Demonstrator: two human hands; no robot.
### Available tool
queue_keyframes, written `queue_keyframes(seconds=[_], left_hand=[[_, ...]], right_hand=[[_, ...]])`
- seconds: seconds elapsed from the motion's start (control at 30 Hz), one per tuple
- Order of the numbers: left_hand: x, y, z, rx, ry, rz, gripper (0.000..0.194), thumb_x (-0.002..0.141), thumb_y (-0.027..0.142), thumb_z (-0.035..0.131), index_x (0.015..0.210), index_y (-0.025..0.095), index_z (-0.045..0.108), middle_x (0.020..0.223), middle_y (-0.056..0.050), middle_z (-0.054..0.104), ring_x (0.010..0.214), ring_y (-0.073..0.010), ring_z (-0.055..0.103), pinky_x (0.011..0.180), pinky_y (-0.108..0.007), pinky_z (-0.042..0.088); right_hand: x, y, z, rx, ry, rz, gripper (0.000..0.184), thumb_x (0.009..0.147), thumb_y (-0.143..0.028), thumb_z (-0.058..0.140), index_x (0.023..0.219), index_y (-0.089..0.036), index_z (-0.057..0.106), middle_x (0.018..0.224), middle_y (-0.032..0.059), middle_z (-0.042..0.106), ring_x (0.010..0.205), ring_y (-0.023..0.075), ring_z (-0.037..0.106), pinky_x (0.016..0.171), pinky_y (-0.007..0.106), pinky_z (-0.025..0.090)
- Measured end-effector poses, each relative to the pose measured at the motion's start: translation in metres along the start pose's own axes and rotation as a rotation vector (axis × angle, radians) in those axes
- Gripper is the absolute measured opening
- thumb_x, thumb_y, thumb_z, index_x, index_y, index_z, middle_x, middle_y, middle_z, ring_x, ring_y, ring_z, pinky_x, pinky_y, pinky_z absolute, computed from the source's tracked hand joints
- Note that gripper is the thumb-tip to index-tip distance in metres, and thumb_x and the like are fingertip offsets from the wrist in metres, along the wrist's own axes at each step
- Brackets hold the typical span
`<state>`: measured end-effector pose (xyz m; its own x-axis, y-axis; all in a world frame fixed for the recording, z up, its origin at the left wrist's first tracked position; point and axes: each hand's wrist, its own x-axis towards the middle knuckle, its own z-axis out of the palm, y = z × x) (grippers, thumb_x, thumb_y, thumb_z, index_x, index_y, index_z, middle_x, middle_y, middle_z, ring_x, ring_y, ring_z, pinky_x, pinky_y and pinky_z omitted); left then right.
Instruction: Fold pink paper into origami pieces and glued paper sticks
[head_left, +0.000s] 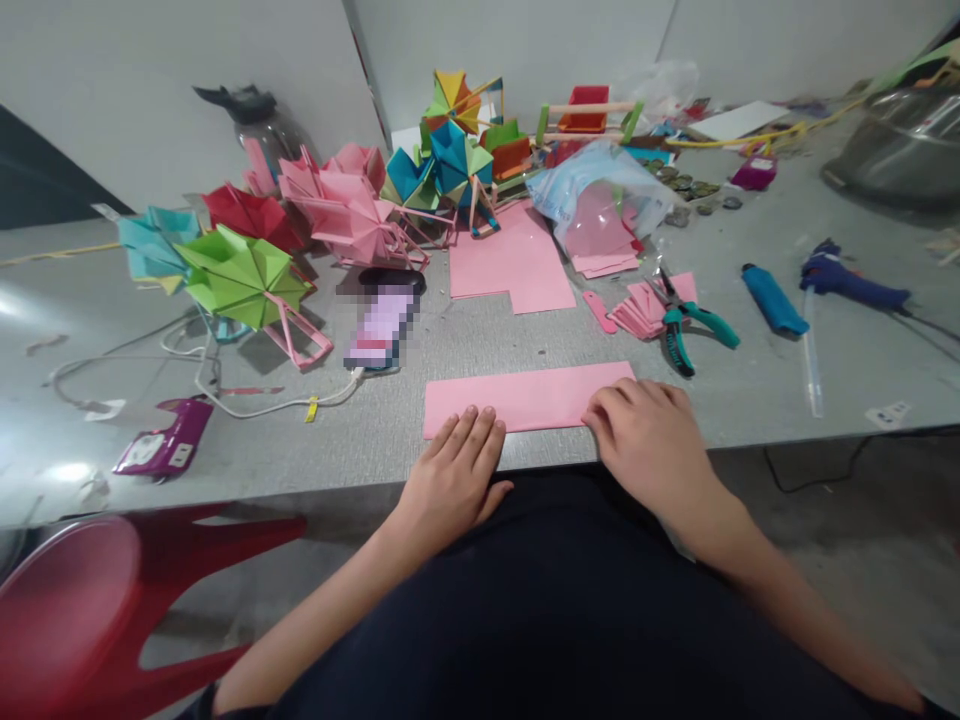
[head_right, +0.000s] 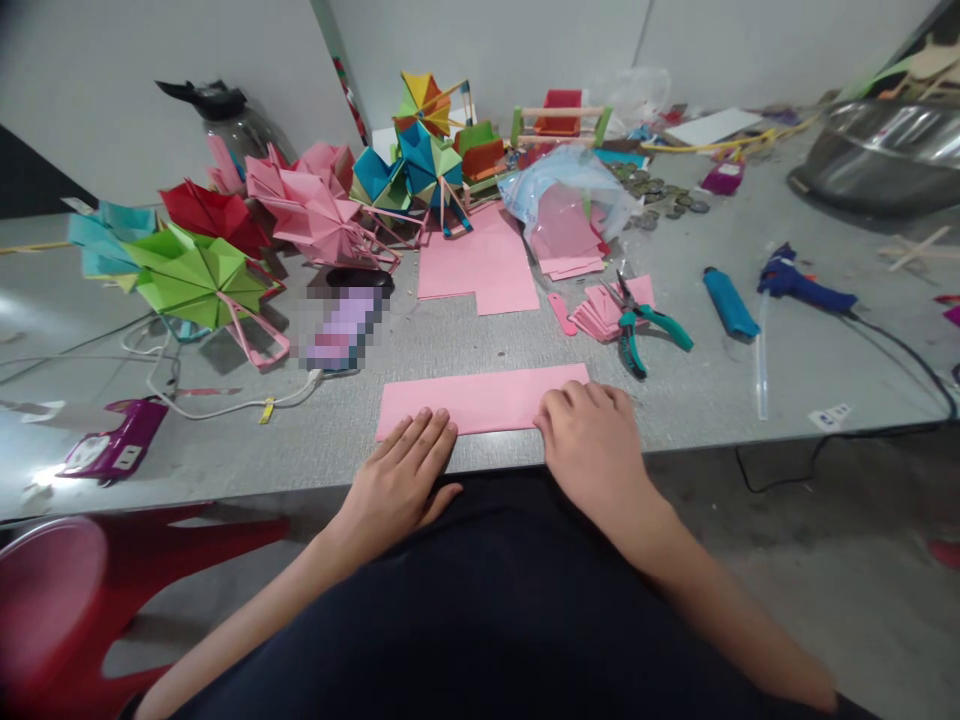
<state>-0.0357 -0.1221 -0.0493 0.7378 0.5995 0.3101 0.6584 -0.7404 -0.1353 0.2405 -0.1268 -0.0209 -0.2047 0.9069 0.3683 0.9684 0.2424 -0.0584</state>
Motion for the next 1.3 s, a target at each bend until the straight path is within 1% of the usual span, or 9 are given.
queue_keyframes(seconds=[0.1,0.17,0.33,0.53,0.7,0.83,1.03,1.2,1.3], left_hand=[[0.000,0.000,0.003,0.037,0.021,0.004,0.061,0.109,0.047,0.049,0.152,0.004,0.054,0.157,-0.023,0.059,0.146,-0.0395,0.058,0.120,-0.051,0.050],[0.000,-0.001,0.006,0.061,0.040,0.012,0.062,0.110,0.047,0.048,0.152,0.003,0.053,0.155,-0.023,0.061,0.144,-0.0394,0.060,0.118,-0.051,0.052],[0.002,-0.001,0.006,0.061,0.053,-0.001,0.063,0.110,0.049,0.048,0.152,0.002,0.054,0.154,-0.024,0.061,0.142,-0.0390,0.062,0.117,-0.051,0.053],[0.003,-0.001,0.002,0.028,0.035,-0.016,0.061,0.109,0.047,0.050,0.151,0.003,0.055,0.155,-0.024,0.061,0.143,-0.0396,0.060,0.119,-0.052,0.052],[0.001,-0.002,0.002,-0.019,0.006,-0.039,0.060,0.109,0.046,0.051,0.154,0.007,0.054,0.158,-0.021,0.059,0.148,-0.0369,0.057,0.121,-0.050,0.050],[0.002,-0.003,0.001,0.002,0.014,-0.030,0.059,0.109,0.045,0.050,0.153,0.005,0.054,0.158,-0.021,0.059,0.146,-0.0364,0.058,0.121,-0.050,0.051],[-0.004,-0.006,0.001,0.052,0.054,-0.023,0.056,0.109,0.039,0.050,0.151,0.002,0.054,0.155,-0.022,0.061,0.144,-0.0363,0.060,0.117,-0.050,0.054],[-0.022,-0.014,-0.002,0.063,0.135,-0.069,0.062,0.107,0.040,0.054,0.157,0.004,0.047,0.150,-0.025,0.064,0.141,-0.0370,0.063,0.114,-0.051,0.056],[-0.033,-0.020,-0.007,0.089,0.190,-0.130,0.061,0.105,0.042,0.059,0.152,0.004,0.051,0.144,-0.026,0.069,0.133,-0.0381,0.069,0.108,-0.051,0.059]], right_hand=[[0.003,-0.029,0.003,0.038,0.102,-0.124,0.021,0.105,-0.019,0.057,0.092,-0.021,0.074,0.099,0.0075,0.077,0.094,0.0248,0.067,0.098,0.044,0.041],[0.003,-0.045,0.009,0.100,0.137,-0.240,0.019,0.106,-0.021,0.058,0.102,-0.022,0.077,0.113,0.0070,0.079,0.106,0.0239,0.068,0.107,0.044,0.041],[-0.005,-0.049,0.022,0.082,0.054,-0.421,0.042,0.110,-0.039,0.053,0.142,-0.017,0.068,0.151,0.0123,0.067,0.144,0.0316,0.055,0.124,0.053,0.031],[-0.015,-0.029,0.020,0.012,-0.035,-0.317,0.059,0.104,-0.060,0.057,0.149,-0.024,0.065,0.168,0.0159,0.048,0.153,0.0436,0.043,0.123,0.070,0.027],[-0.026,0.000,0.018,-0.018,-0.059,-0.203,0.075,0.097,-0.078,0.050,0.153,-0.028,0.063,0.173,0.0173,0.040,0.158,0.0472,0.035,0.125,0.076,0.019],[-0.035,0.030,0.014,-0.099,-0.061,-0.140,0.084,0.095,-0.085,0.042,0.154,-0.028,0.061,0.177,0.0179,0.031,0.160,0.0504,0.030,0.123,0.080,0.019],[-0.046,0.063,0.009,-0.175,-0.039,-0.086,0.086,0.099,-0.083,0.034,0.153,-0.022,0.063,0.173,0.0231,0.036,0.157,0.0540,0.033,0.117,0.081,0.029],[-0.052,0.070,0.009,-0.186,-0.025,-0.066,0.084,0.102,-0.079,0.033,0.154,-0.020,0.061,0.170,0.0247,0.041,0.154,0.0530,0.039,0.115,0.075,0.036],[-0.051,0.069,0.009,-0.184,0.021,-0.093,0.085,0.103,-0.078,0.029,0.150,-0.016,0.064,0.167,0.0266,0.045,0.153,0.0519,0.042,0.114,0.072,0.038]])
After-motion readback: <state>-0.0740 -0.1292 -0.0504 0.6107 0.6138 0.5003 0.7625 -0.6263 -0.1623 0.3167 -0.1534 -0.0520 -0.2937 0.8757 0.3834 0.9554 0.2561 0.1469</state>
